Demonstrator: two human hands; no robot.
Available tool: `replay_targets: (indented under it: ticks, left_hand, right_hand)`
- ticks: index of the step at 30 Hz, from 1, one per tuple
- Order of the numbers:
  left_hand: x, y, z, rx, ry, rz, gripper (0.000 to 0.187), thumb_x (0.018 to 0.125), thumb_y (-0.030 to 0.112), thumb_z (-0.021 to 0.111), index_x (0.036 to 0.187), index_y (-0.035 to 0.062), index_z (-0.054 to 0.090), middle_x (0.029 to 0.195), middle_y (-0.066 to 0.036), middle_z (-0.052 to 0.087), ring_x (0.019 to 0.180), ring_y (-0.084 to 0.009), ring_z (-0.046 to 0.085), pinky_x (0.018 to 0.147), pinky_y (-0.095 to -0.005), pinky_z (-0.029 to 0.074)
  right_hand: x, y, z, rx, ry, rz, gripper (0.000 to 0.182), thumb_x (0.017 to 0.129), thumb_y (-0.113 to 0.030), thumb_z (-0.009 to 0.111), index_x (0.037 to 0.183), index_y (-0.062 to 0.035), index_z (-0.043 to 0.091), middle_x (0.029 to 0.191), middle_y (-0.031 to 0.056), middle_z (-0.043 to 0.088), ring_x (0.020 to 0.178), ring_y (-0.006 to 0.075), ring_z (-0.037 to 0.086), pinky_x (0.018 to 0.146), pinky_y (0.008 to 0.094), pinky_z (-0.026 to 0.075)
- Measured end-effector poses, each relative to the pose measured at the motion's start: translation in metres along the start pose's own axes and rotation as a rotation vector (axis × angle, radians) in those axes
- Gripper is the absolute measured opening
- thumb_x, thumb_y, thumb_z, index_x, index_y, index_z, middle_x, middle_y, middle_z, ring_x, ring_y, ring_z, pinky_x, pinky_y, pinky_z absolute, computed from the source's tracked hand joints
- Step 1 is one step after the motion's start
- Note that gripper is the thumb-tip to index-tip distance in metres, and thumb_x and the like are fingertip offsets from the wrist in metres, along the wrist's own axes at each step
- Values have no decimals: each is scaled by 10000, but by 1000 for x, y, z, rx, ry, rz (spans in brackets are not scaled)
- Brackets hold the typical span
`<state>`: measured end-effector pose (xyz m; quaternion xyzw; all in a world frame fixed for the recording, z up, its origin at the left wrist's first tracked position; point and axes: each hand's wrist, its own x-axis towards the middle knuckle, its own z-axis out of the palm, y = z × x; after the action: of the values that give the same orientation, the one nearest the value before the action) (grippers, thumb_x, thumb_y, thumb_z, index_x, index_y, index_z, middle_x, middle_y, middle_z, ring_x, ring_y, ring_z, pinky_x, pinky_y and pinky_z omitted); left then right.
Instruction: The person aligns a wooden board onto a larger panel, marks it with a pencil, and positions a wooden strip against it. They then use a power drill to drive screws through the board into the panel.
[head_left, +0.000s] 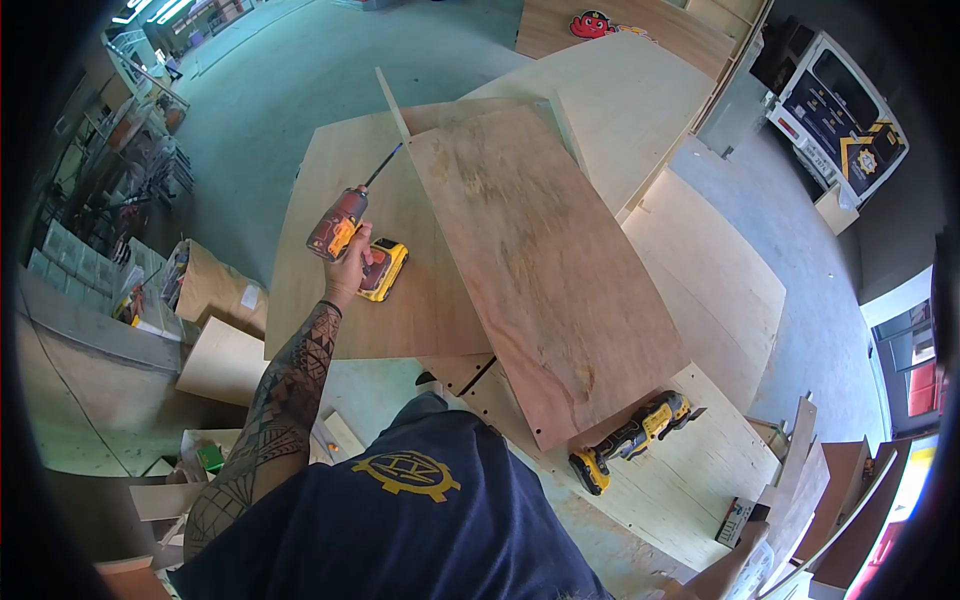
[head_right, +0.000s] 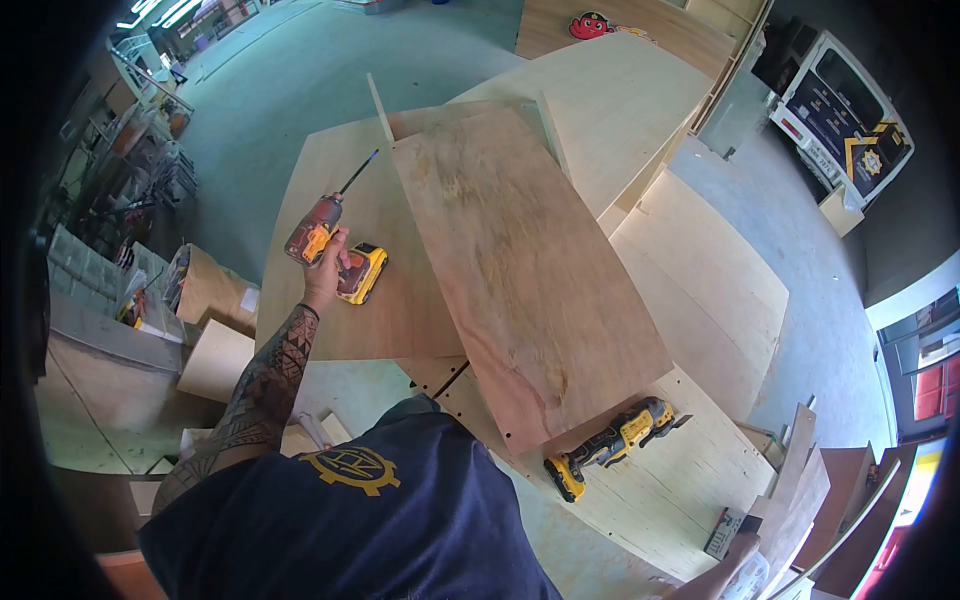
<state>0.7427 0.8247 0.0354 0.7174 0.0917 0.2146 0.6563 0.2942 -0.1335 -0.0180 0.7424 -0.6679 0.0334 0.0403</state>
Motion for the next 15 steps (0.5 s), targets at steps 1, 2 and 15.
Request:
replay_targets:
  ticks: [1, 2, 15]
  left_hand:
    - [0, 0, -1, 0, -14, -4, 229, 1025, 259, 673, 1091, 41, 660, 711, 24, 552, 617, -72, 539, 600, -264, 457]
    - [1, 1, -2, 0, -29, -9, 230, 1024, 260, 673, 1088, 40, 659, 707, 25, 551, 616, -72, 538, 601, -263, 457]
    - [4, 4, -4, -9, -67, 17, 279, 1007, 297, 702, 1101, 37, 667, 696, 28, 559, 603, -61, 537, 564, -249, 435]
  right_hand:
    - [0, -2, -2, 1, 1, 1, 352, 1075, -252, 508, 1065, 75, 638, 1004, 208, 727, 862, 369, 708, 767, 436, 606]
    - [0, -1, -3, 1, 4, 4, 352, 1075, -252, 508, 1064, 75, 636, 1002, 208, 728, 859, 367, 709, 764, 435, 608]
    - [21, -1, -68, 640, 216, -72, 351, 1081, -251, 502, 1051, 79, 620, 982, 197, 736, 819, 338, 726, 723, 413, 631]
